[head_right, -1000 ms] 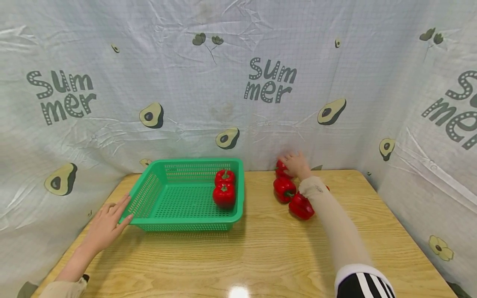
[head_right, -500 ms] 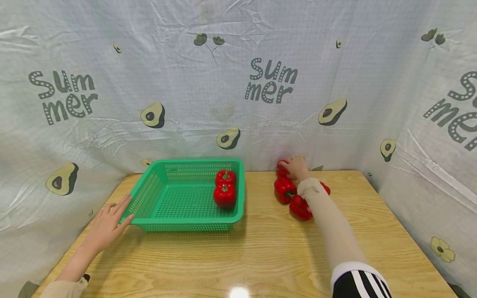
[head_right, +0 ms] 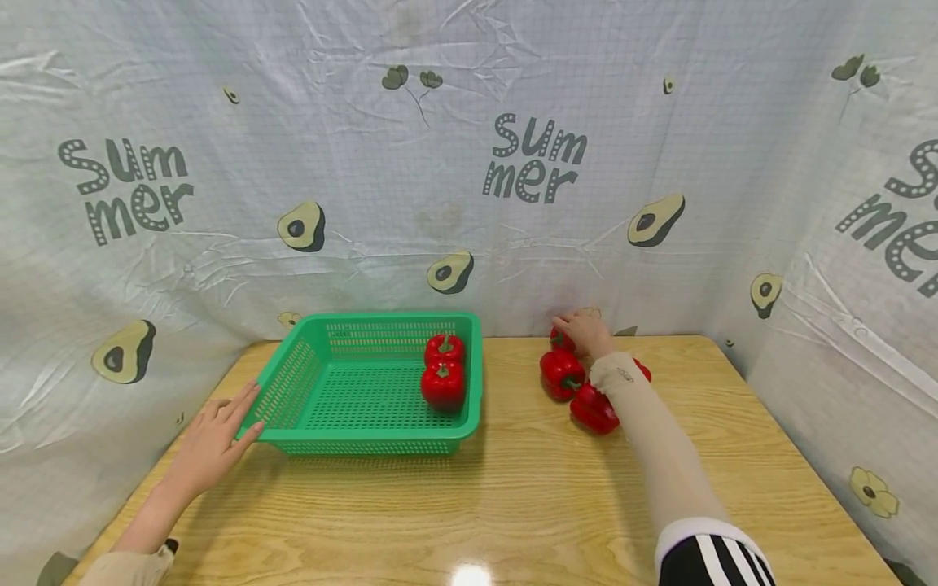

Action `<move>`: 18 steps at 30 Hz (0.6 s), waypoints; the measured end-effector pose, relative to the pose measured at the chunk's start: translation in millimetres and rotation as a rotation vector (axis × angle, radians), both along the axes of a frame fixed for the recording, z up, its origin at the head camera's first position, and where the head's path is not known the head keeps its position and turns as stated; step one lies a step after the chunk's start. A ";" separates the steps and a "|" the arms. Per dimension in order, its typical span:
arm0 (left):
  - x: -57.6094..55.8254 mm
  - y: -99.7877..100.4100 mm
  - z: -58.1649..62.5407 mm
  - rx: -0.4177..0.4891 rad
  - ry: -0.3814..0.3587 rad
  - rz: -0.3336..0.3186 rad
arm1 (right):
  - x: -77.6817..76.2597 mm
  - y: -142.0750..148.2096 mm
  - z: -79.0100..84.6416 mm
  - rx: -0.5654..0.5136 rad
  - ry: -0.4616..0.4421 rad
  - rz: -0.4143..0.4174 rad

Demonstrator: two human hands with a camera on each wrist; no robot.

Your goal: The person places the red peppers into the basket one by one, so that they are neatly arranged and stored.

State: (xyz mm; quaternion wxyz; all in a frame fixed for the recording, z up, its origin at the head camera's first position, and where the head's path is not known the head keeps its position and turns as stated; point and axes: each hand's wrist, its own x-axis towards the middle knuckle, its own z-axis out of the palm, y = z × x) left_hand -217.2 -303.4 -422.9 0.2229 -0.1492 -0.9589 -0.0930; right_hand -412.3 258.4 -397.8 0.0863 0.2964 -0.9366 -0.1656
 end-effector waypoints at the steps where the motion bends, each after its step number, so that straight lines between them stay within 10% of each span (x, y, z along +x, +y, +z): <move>1: -0.1 -0.1 0.0 0.000 0.001 -0.001 | -1.0 0.8 -0.8 0.004 0.003 -0.001; 10: 0.1 0.1 0.3 0.000 -0.002 -0.001 | -25.0 17.7 -22.0 0.023 0.090 0.053; 18: 1.7 1.6 3.2 0.011 0.008 -0.004 | 5.6 4.8 2.9 0.029 0.078 0.040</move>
